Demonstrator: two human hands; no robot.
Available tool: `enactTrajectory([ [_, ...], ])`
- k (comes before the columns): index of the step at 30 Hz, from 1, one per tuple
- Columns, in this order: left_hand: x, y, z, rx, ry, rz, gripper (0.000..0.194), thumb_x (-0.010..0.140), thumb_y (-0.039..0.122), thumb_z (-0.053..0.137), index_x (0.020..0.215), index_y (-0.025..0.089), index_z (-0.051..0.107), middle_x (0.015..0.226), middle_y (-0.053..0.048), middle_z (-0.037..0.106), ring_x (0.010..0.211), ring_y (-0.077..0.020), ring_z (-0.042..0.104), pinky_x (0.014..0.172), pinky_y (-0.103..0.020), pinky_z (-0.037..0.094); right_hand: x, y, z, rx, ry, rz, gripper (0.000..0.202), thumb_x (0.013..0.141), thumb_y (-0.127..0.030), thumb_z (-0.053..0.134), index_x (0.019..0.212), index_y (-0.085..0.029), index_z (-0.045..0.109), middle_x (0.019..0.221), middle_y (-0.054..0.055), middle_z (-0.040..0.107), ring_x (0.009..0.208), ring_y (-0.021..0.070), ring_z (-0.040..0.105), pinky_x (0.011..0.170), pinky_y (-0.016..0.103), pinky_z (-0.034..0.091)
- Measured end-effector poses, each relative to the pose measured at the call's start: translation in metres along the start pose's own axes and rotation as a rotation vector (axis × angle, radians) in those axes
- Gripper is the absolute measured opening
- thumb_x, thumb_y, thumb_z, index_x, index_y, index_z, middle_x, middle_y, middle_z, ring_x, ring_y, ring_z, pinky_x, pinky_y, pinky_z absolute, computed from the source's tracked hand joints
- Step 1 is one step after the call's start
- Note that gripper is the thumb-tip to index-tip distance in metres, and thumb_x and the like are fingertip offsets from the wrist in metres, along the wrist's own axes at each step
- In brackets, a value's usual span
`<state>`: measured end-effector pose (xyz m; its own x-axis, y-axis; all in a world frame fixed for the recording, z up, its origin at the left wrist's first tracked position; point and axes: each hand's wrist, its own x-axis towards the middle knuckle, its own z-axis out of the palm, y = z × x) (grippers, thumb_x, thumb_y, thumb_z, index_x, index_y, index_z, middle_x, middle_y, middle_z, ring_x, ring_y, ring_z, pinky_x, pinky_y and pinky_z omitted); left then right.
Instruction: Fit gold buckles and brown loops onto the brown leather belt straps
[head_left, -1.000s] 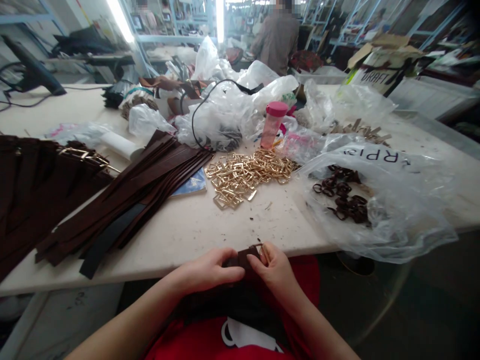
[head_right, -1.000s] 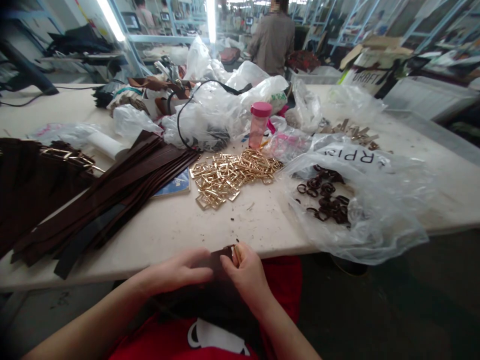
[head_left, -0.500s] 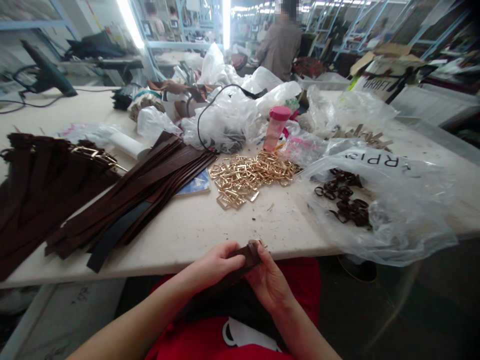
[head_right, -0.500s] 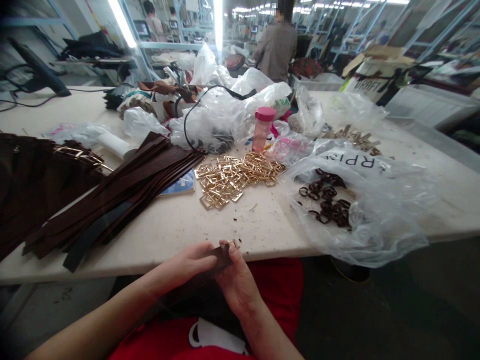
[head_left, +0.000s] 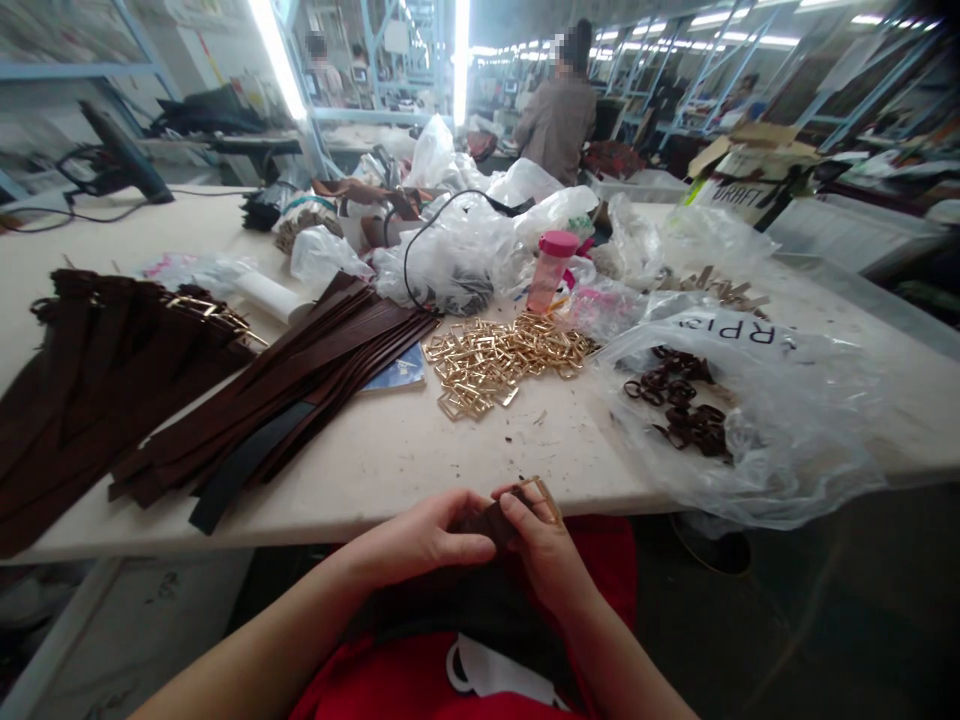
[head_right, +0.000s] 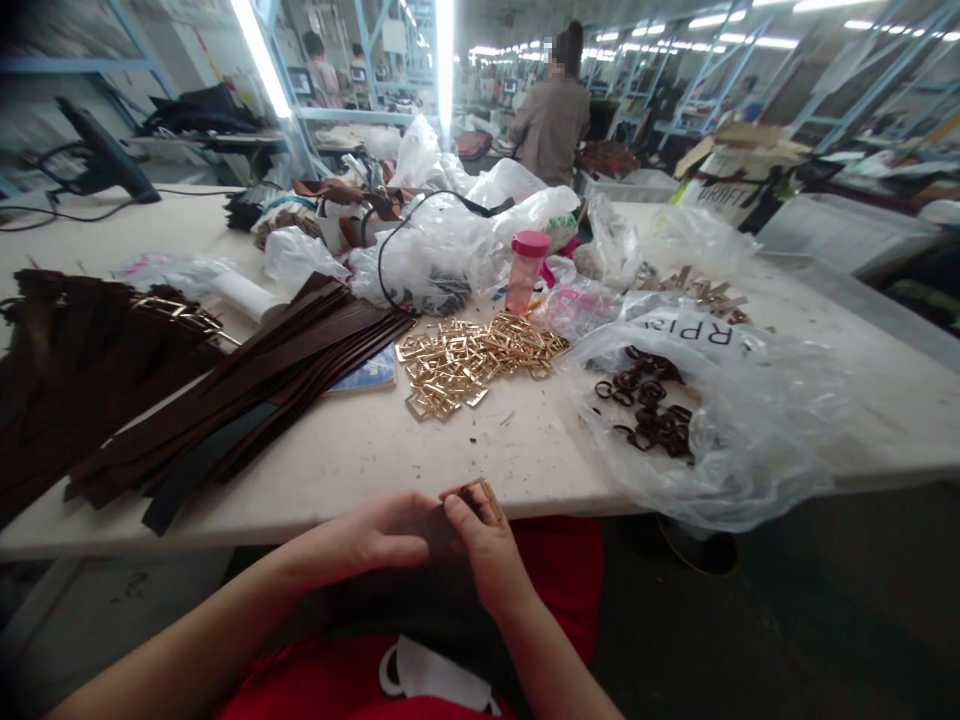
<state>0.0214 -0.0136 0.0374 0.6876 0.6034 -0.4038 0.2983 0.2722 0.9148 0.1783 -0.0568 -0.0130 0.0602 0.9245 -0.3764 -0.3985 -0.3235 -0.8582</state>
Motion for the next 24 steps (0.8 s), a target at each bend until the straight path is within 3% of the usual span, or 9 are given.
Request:
enactTrajectory([
  [2, -0.003, -0.002, -0.006, -0.087, -0.093, -0.047, 0.038, 0.067, 0.032, 0.063, 0.101, 0.016, 0.056, 0.092, -0.003, 0.064, 0.081, -0.0163, 0.057, 0.073, -0.026, 0.044, 0.0, 0.0, 0.0, 0.016, 0.03, 0.004, 0.02, 0.07, -0.038, 0.065, 0.082, -0.023, 0.059, 0.066, -0.004, 0.055, 0.056, 0.0109, 0.051, 0.046, 0.02, 0.039],
  [4, -0.004, -0.006, -0.008, -0.141, -0.139, -0.122, 0.033, 0.069, 0.032, 0.062, 0.097, 0.015, 0.058, 0.086, -0.003, 0.065, 0.075, -0.0155, 0.058, 0.069, -0.027, 0.045, 0.0, 0.001, 0.001, -0.017, 0.053, -0.008, 0.023, 0.07, -0.038, 0.064, 0.086, -0.023, 0.058, 0.066, -0.004, 0.054, 0.055, 0.0108, 0.05, 0.044, 0.02, 0.037],
  [11, 0.012, -0.016, -0.001, -0.21, -0.097, -0.161, 0.013, 0.072, 0.024, 0.054, 0.077, 0.014, 0.061, 0.07, 0.0, 0.063, 0.065, -0.0114, 0.057, 0.066, -0.023, 0.044, -0.001, 0.015, 0.0, -0.287, 0.023, -0.166, 0.02, 0.073, -0.037, 0.061, 0.084, -0.021, 0.058, 0.072, -0.001, 0.056, 0.064, 0.0136, 0.052, 0.058, 0.024, 0.044],
  [15, 0.014, -0.012, -0.004, -0.237, -0.123, -0.17, 0.013, 0.069, 0.02, 0.054, 0.078, 0.013, 0.06, 0.068, 0.001, 0.063, 0.064, -0.0107, 0.056, 0.065, -0.022, 0.044, -0.001, 0.018, -0.004, -0.305, -0.047, -0.203, 0.023, 0.078, -0.041, 0.054, 0.089, -0.02, 0.057, 0.073, -0.001, 0.058, 0.063, 0.0139, 0.054, 0.057, 0.024, 0.046],
  [19, 0.02, -0.01, -0.005, -0.202, -0.131, -0.172, 0.012, 0.066, 0.013, 0.051, 0.073, 0.011, 0.06, 0.063, 0.001, 0.061, 0.056, -0.0088, 0.053, 0.053, -0.018, 0.04, -0.001, 0.017, -0.003, -0.283, -0.072, -0.211, 0.031, 0.085, -0.045, 0.039, 0.09, -0.021, 0.059, 0.075, 0.002, 0.061, 0.067, 0.0163, 0.058, 0.06, 0.026, 0.048],
  [21, 0.025, -0.012, -0.002, -0.208, -0.139, -0.111, 0.018, 0.064, 0.01, 0.05, 0.079, 0.011, 0.06, 0.064, 0.001, 0.061, 0.055, -0.0083, 0.053, 0.052, -0.018, 0.039, -0.001, 0.017, -0.001, -0.284, -0.078, -0.207, 0.032, 0.085, -0.044, 0.039, 0.093, -0.021, 0.06, 0.079, 0.003, 0.063, 0.069, 0.0172, 0.059, 0.06, 0.027, 0.049],
  [24, 0.028, -0.015, 0.003, -0.275, -0.092, -0.06, 0.044, 0.064, 0.01, 0.051, 0.107, 0.015, 0.052, 0.069, 0.001, 0.063, 0.059, -0.0099, 0.056, 0.056, -0.02, 0.043, -0.002, 0.017, 0.001, -0.306, -0.098, -0.19, 0.038, 0.085, -0.046, 0.038, 0.101, -0.019, 0.059, 0.084, 0.005, 0.064, 0.072, 0.0187, 0.059, 0.058, 0.028, 0.049],
])
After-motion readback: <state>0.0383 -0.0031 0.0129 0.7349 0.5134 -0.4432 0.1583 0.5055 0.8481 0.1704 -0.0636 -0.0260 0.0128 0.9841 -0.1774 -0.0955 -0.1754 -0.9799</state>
